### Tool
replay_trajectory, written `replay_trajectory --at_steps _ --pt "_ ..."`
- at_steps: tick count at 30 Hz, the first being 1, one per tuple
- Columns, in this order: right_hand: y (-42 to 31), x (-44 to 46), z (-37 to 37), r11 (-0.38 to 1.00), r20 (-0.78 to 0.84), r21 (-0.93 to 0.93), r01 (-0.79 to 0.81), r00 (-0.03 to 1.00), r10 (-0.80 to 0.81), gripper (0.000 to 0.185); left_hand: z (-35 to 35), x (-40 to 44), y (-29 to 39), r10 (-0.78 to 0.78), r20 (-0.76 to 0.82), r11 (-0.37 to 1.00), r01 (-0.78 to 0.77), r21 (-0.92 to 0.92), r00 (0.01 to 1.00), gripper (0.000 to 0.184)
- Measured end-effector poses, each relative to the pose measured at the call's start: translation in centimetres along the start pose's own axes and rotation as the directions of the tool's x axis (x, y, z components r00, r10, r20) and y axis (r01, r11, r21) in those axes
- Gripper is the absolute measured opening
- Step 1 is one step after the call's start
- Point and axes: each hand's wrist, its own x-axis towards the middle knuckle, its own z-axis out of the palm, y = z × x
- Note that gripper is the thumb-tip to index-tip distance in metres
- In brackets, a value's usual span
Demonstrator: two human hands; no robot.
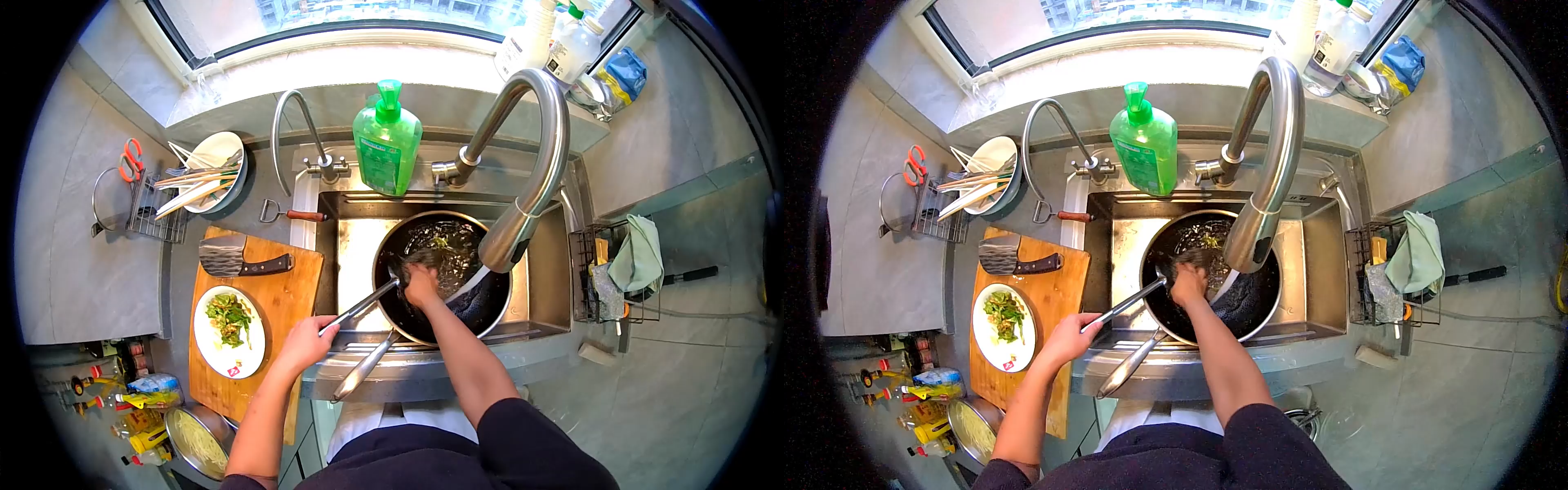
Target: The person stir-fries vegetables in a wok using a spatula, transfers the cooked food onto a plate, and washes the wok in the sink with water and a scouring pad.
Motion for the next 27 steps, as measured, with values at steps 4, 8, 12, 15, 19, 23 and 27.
replay_trajectory --at_steps 4,8,12,15,19,23,27 --pt "-1.6 -2.8 -1.9 0.896 -0.011 0.364 0.255 0.963 -0.270 0.061 -0.3 0.3 0.1 -0.005 0.027 1.000 0.005 -0.007 1.000 0.033" --pt "-1.6 -2.5 -1.1 0.945 -0.047 0.195 0.263 0.965 -0.259 0.061 -0.6 0.3 0.5 -0.012 0.034 1.000 0.011 0.013 0.999 0.034" --pt "1.0 -0.4 -0.5 0.962 -0.091 0.126 0.244 0.968 -0.233 0.056 -0.1 0.5 0.3 0.005 0.004 1.000 -0.005 0.006 1.000 0.034" --pt "-1.3 -4.7 -3.5 0.915 -0.123 0.117 0.386 0.920 -0.372 0.048 0.2 0.4 1.2 0.010 -0.007 1.000 -0.010 0.013 1.000 0.033" --pt "-3.2 -7.4 -4.2 0.831 -0.236 0.066 0.552 0.818 -0.525 0.043 0.1 0.8 2.2 0.013 -0.003 0.999 -0.013 0.041 1.000 0.031" --pt "-5.0 -8.0 -4.8 0.720 -0.161 0.184 0.669 0.743 -0.649 0.041 -0.3 0.8 4.0 0.014 -0.013 0.995 -0.012 0.098 1.000 0.030" --pt "-7.0 -9.3 -5.1 0.700 -0.143 0.193 0.688 0.725 -0.673 0.040 0.3 1.3 3.6 0.044 -0.048 0.991 -0.038 0.124 0.998 0.028"
